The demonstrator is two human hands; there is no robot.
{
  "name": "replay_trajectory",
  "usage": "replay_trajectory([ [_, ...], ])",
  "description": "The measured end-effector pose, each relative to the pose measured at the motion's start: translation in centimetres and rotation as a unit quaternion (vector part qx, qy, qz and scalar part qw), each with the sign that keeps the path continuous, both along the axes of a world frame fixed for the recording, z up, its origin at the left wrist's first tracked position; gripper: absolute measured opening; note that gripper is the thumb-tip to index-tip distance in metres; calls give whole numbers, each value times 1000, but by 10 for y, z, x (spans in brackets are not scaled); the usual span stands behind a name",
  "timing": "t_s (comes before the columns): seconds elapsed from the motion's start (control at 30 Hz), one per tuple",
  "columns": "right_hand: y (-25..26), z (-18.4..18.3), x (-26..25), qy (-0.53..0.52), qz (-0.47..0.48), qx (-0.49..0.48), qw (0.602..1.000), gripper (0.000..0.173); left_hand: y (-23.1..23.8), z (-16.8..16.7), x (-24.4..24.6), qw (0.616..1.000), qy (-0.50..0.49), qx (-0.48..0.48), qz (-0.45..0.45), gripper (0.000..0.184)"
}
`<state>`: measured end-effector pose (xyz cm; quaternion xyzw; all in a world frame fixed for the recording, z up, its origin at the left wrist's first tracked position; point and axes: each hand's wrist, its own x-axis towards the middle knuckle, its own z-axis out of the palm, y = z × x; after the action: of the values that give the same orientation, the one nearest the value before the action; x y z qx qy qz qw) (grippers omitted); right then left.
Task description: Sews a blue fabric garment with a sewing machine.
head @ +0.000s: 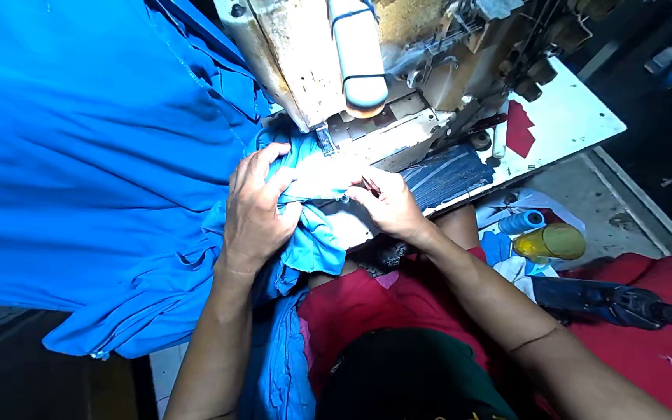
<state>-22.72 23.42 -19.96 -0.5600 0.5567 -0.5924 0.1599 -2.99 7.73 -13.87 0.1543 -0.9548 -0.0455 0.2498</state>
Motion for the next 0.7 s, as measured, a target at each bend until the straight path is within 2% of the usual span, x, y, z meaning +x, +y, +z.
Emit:
replay_trajectory([
  [0.3, -20, 1, 2, -7, -28, -44, 999, 15, 8, -14, 0, 999, 43, 9, 24, 36],
  [0.57, -7, -1, 1, 29, -24, -29, 999, 21, 14, -28, -4, 995, 91, 4, 35, 37],
  [0.7, -7, -1, 4, 42, -31, -41, 998, 22, 19, -31, -4, 993, 113, 5, 29, 32],
])
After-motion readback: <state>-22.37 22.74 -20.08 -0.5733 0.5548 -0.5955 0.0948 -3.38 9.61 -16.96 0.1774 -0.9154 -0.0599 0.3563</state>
